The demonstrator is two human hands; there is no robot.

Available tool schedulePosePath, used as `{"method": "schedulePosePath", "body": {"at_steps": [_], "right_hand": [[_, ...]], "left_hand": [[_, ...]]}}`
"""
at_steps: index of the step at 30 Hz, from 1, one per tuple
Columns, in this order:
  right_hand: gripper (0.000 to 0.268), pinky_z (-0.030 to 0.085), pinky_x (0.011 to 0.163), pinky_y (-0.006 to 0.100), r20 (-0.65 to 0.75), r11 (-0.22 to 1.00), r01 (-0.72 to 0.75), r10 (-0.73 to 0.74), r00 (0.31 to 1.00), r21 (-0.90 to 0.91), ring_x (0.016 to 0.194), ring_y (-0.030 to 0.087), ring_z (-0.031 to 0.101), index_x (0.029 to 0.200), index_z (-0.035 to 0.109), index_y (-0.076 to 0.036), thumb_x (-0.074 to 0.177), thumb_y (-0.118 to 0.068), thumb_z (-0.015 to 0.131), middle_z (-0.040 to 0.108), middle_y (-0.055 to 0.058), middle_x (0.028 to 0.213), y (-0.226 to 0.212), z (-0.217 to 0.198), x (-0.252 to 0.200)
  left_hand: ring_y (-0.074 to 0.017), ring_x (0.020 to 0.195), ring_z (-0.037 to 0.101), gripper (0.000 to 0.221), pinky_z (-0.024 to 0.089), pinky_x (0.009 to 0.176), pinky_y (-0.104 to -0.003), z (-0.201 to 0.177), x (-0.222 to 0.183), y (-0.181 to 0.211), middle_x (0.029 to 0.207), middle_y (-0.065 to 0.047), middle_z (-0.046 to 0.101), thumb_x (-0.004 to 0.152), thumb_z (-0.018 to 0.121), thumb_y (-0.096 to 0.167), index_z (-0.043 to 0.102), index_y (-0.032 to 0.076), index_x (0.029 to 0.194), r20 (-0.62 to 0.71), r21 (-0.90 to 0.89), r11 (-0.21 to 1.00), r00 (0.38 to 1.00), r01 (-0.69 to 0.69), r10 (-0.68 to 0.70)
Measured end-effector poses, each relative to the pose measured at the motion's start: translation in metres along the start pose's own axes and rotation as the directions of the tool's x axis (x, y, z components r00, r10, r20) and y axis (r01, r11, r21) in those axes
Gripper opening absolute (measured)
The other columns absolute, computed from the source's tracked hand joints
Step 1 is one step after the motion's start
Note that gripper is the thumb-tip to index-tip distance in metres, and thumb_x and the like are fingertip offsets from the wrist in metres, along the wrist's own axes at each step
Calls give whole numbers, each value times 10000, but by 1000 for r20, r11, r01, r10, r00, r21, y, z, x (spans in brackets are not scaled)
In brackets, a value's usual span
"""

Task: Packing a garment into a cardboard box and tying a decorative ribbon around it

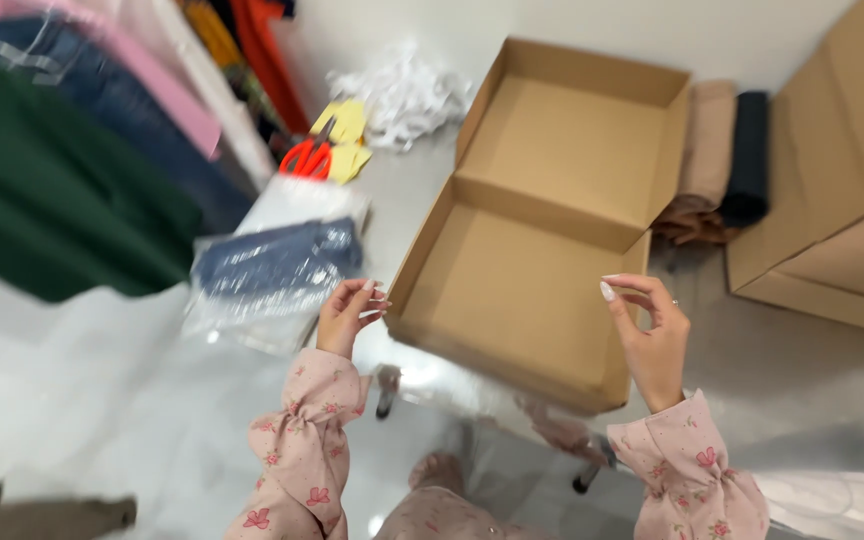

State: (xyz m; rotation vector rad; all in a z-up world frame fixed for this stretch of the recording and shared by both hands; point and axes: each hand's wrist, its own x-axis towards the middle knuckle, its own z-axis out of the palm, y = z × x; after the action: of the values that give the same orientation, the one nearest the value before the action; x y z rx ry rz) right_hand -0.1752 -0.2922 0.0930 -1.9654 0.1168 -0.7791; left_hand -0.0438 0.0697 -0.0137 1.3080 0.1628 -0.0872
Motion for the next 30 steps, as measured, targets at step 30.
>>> {"method": "schedulePosePath", "body": {"at_steps": [30], "right_hand": [[750,496,1012,571,469,830,-337,537,702,-445,1262,489,568,1405,518,-51,948,-632,643,578,323,1348,120,443,51]], "left_hand": [[-265,1039,715,787,594,873,-361,-375,243,-57,1165,-98,727,670,763,830,636,208,1136,-431,564,684,872,462,-234]]}}
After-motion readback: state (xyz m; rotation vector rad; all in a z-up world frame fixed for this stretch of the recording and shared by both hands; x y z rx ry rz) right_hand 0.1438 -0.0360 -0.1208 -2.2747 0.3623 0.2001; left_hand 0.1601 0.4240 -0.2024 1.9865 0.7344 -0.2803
